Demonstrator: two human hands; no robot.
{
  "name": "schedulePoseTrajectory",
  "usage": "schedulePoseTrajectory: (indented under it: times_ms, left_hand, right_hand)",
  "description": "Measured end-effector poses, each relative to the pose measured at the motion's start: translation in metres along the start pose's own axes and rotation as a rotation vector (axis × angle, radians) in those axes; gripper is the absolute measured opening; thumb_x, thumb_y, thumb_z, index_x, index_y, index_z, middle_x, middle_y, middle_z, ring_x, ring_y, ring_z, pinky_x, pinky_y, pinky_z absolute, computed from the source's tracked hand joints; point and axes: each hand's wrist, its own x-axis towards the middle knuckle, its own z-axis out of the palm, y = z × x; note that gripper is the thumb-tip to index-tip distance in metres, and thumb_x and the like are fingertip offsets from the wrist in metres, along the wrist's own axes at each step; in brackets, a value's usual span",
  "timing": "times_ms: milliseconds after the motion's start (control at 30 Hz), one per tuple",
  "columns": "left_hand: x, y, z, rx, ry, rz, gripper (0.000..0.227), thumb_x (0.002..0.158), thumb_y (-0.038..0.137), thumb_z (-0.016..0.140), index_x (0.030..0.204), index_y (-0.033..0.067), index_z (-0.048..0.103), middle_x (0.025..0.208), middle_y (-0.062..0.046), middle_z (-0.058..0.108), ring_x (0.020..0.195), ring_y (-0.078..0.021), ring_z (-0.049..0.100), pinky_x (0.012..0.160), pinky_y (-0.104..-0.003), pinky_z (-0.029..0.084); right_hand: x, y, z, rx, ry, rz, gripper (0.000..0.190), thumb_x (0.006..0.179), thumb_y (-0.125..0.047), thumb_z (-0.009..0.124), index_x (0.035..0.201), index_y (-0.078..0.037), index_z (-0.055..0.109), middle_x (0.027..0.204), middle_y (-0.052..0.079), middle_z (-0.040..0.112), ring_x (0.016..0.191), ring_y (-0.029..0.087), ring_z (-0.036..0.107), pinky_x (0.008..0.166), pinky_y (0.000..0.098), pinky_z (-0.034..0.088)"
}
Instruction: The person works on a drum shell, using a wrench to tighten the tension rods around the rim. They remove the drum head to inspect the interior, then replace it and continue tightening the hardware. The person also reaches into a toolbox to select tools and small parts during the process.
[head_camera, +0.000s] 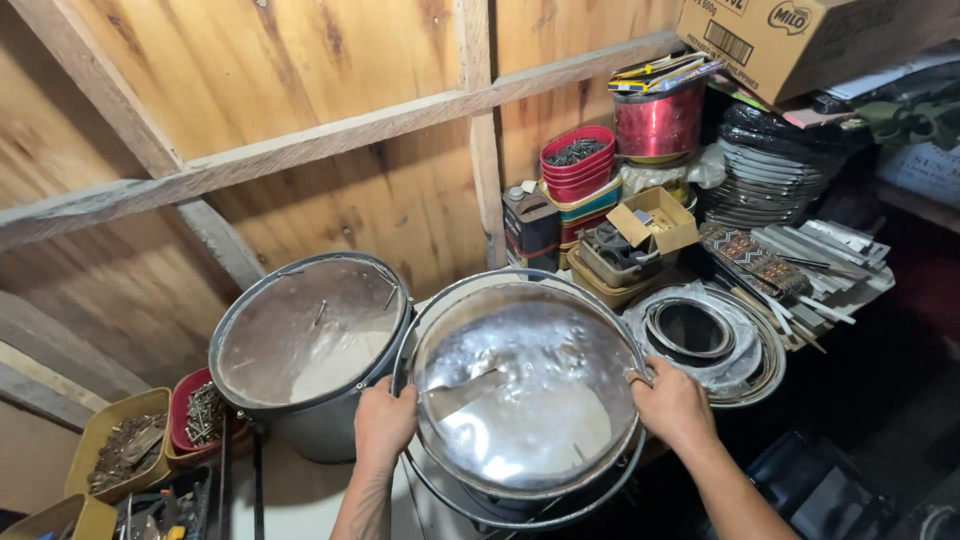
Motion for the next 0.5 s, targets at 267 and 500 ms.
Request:
schedulePoseTrajectory:
  times_ms: [267,500]
  left_hand:
    - [0.025,-0.005,0.015,0.024,0.044,0.050,0.071,0.083,0.029,0.046,0.152,0.0135,0.047,0.146,-0.021,0.051,0.134,-0.0393,0.052,0.115,-0.045,0.039]
    - [0.018,-0.022,0.031,0.004,0.026,0.081,0.074,0.084,0.034,0.050,0.156,0.0157,0.041,0.151,-0.014,0.048,0.140,-0.0327,0.048,0.117,-0.044,0.037]
  right_hand:
    - [-0.005,-0.024,-0.022,0.053,-0.003,0.067,0.058,0.086,-0.044,0.056,0.142,-0.027,0.063,0.125,0.015,0.075,0.123,0.040,0.065,0.109,0.0448,0.047]
    - [-0.002,-0.002,-0.004,0.024,-0.011,-0.026,0.061,0.085,-0.049,0.060,0.142,-0.025,0.062,0.128,0.015,0.070,0.123,0.034,0.065,0.107,0.0457,0.048]
